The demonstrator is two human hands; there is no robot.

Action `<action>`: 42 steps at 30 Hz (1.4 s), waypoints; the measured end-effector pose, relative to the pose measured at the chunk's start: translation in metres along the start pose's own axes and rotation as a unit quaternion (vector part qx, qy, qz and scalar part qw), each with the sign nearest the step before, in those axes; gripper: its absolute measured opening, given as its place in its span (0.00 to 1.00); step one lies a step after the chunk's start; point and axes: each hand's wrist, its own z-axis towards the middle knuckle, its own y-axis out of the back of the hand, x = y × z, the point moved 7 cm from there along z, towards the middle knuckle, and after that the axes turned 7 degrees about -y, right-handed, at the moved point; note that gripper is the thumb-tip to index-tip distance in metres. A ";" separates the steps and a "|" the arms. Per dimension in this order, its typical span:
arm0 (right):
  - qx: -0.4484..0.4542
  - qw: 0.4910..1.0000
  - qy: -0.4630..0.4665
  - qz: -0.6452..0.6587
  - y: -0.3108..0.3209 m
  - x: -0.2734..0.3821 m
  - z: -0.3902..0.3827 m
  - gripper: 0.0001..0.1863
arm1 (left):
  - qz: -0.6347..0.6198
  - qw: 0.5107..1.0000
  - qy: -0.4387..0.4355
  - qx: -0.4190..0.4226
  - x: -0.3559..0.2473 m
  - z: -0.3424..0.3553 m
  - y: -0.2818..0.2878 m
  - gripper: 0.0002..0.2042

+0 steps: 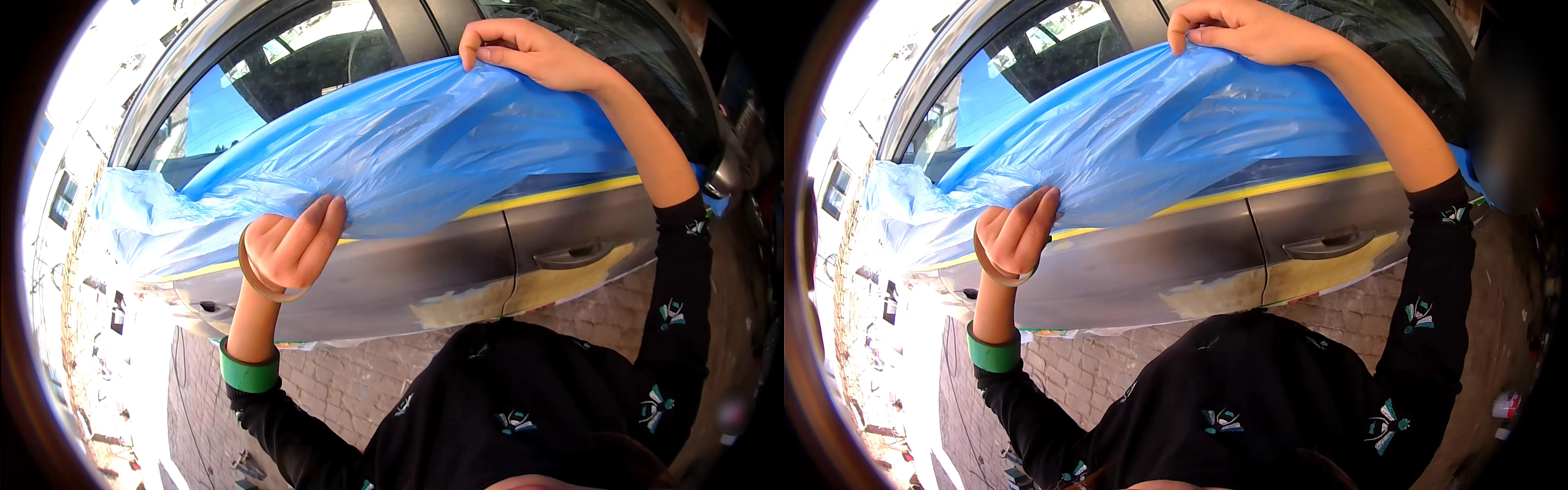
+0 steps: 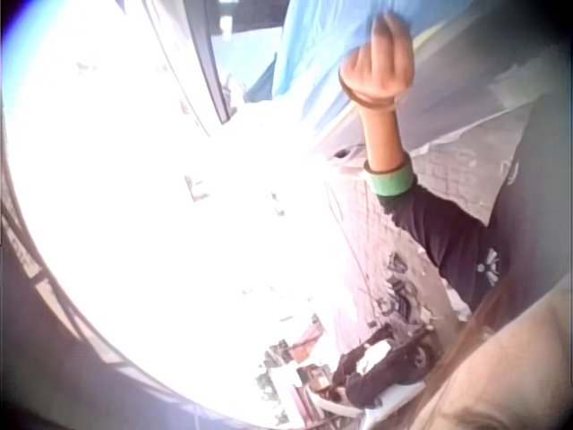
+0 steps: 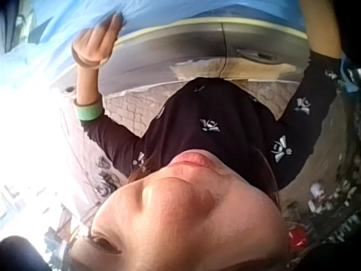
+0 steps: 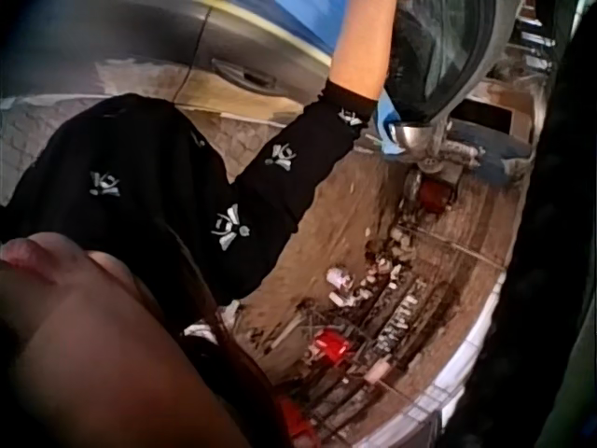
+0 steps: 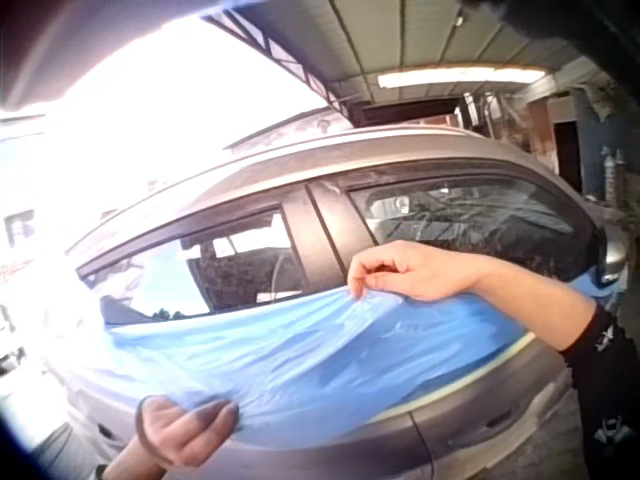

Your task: The person applies a large blue protective film to the rear side of a silver car. They smooth the film with their hands, fold the edges, and secure it with green tape along the seams and edges.

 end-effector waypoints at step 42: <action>-0.426 0.823 0.125 -0.354 0.072 0.068 0.037 0.10 | -0.086 0.996 -0.011 0.017 -0.026 -0.017 -0.011 0.14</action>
